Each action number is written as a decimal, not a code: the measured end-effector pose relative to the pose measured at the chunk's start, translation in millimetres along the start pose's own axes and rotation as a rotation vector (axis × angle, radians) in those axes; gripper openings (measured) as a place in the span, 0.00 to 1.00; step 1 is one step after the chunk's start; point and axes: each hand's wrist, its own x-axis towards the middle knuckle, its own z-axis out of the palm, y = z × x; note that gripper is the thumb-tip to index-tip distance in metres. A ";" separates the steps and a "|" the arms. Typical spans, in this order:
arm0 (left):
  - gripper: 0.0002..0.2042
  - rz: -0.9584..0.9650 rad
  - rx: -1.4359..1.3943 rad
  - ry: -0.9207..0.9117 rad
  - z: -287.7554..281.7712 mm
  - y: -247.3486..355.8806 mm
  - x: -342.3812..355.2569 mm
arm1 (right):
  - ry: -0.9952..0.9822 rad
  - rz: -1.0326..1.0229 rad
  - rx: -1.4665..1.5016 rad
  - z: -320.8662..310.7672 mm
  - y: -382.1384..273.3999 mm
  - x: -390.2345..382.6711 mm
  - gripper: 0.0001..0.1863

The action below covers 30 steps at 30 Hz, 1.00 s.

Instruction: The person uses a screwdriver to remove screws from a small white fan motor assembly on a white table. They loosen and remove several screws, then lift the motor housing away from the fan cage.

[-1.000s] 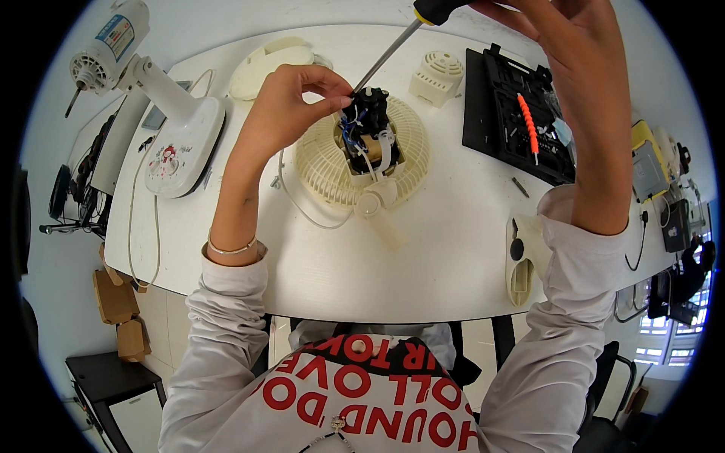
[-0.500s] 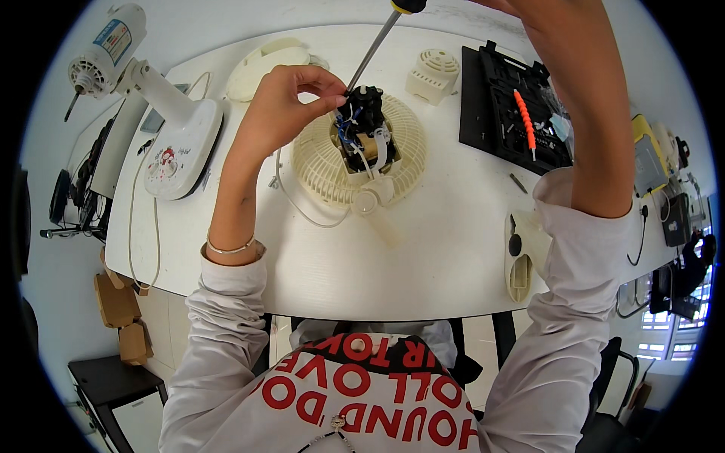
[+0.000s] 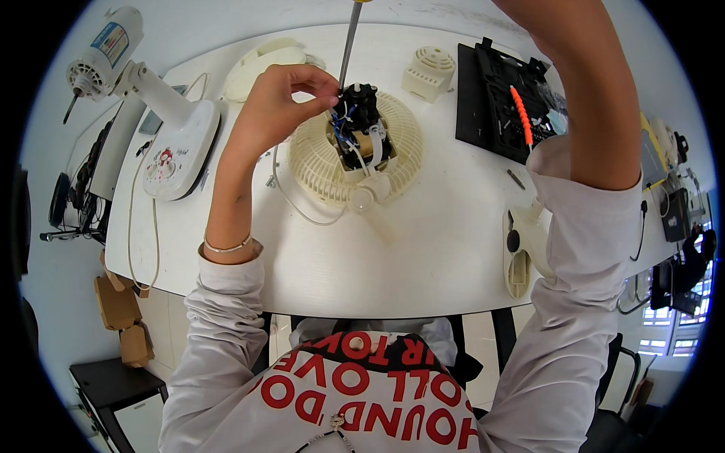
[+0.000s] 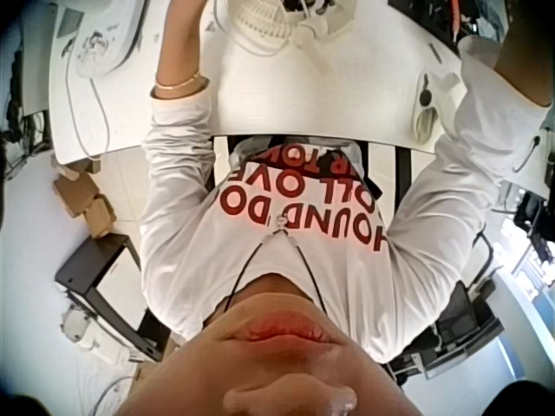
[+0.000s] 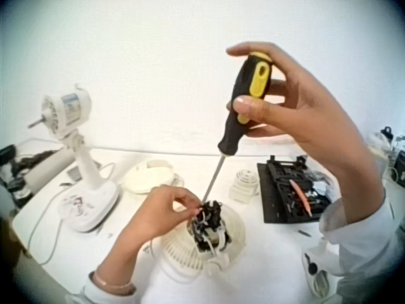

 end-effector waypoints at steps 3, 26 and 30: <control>0.08 -0.010 -0.005 0.000 0.2 -0.1 0.0 | 0.036 0.041 -0.051 10.6 -20.4 4.3 0.28; 0.06 0.026 -0.002 0.039 1.4 -3.4 0.5 | -0.095 -0.051 -0.147 1.6 -12.7 11.4 0.26; 0.06 0.021 0.007 0.030 1.3 -3.5 0.6 | -0.145 0.010 -0.168 -2.1 -16.5 12.2 0.27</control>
